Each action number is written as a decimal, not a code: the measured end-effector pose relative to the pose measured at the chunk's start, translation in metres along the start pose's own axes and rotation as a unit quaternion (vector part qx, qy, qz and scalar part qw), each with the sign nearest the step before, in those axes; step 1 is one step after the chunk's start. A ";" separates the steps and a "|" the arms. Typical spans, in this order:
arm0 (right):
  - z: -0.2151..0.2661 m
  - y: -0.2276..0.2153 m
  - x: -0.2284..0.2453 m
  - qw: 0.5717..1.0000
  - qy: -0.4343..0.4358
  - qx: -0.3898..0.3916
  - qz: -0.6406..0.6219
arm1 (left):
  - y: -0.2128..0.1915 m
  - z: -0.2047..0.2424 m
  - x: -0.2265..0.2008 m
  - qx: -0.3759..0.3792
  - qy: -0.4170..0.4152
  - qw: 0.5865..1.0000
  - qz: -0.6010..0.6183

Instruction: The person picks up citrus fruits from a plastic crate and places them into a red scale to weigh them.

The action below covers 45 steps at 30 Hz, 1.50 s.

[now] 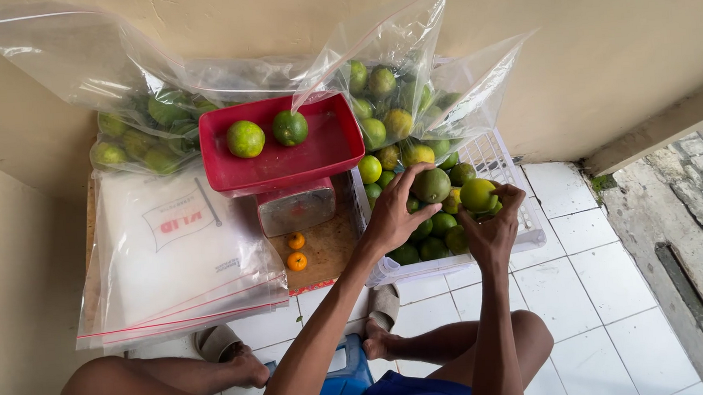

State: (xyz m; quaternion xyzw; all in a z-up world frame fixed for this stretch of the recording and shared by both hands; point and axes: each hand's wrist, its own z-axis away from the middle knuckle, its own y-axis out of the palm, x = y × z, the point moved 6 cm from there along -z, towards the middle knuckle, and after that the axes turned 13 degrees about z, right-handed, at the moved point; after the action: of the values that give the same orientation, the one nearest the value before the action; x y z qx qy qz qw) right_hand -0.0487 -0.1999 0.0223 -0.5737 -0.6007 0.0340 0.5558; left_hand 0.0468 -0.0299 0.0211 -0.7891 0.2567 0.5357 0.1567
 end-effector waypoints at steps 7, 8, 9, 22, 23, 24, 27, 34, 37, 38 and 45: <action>0.001 -0.012 0.013 0.999 -0.016 -0.038 -0.029 | 0.001 -0.003 0.012 -0.006 -0.029 0.999 0.016; 0.001 -0.012 0.013 0.998 -0.035 -0.042 -0.017 | 0.000 -0.003 0.012 -0.011 -0.028 0.999 0.023; 0.002 -0.012 0.012 0.998 -0.035 -0.042 -0.018 | 0.000 -0.003 0.011 -0.011 -0.028 0.999 0.022; 0.001 0.002 -0.027 0.999 0.031 -0.023 -0.009 | 0.003 0.001 0.020 -0.026 -0.060 0.995 0.080; 0.001 0.000 -0.029 0.999 0.028 -0.037 -0.001 | 0.002 0.001 0.022 -0.027 -0.066 0.994 0.081; 0.001 -0.001 -0.026 0.999 0.029 -0.039 -0.002 | 0.002 0.001 0.021 -0.025 -0.066 0.994 0.079; 0.000 -0.003 -0.013 0.999 0.028 -0.033 -0.020 | 0.001 0.000 0.021 -0.034 -0.059 0.993 0.097; -0.001 0.002 -0.006 1.000 -0.012 -0.008 -0.005 | 0.001 0.000 0.003 -0.018 -0.059 0.993 0.097; 0.000 0.002 -0.005 1.000 -0.011 -0.012 -0.009 | 0.000 -0.002 0.008 -0.031 -0.062 0.993 0.099; -0.001 0.002 -0.004 0.999 -0.009 -0.015 -0.027 | -0.001 -0.002 0.009 -0.034 -0.070 0.992 0.096; 0.002 -0.003 -0.001 0.998 -0.039 -0.012 -0.053 | 0.003 -0.004 0.006 0.017 -0.024 0.994 0.104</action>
State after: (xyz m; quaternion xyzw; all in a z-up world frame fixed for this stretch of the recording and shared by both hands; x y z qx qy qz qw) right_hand -0.0521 -0.2009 0.0231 -0.5457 -0.6518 0.0192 0.5263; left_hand 0.0496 -0.0352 0.0174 -0.7422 0.3429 0.5633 0.1194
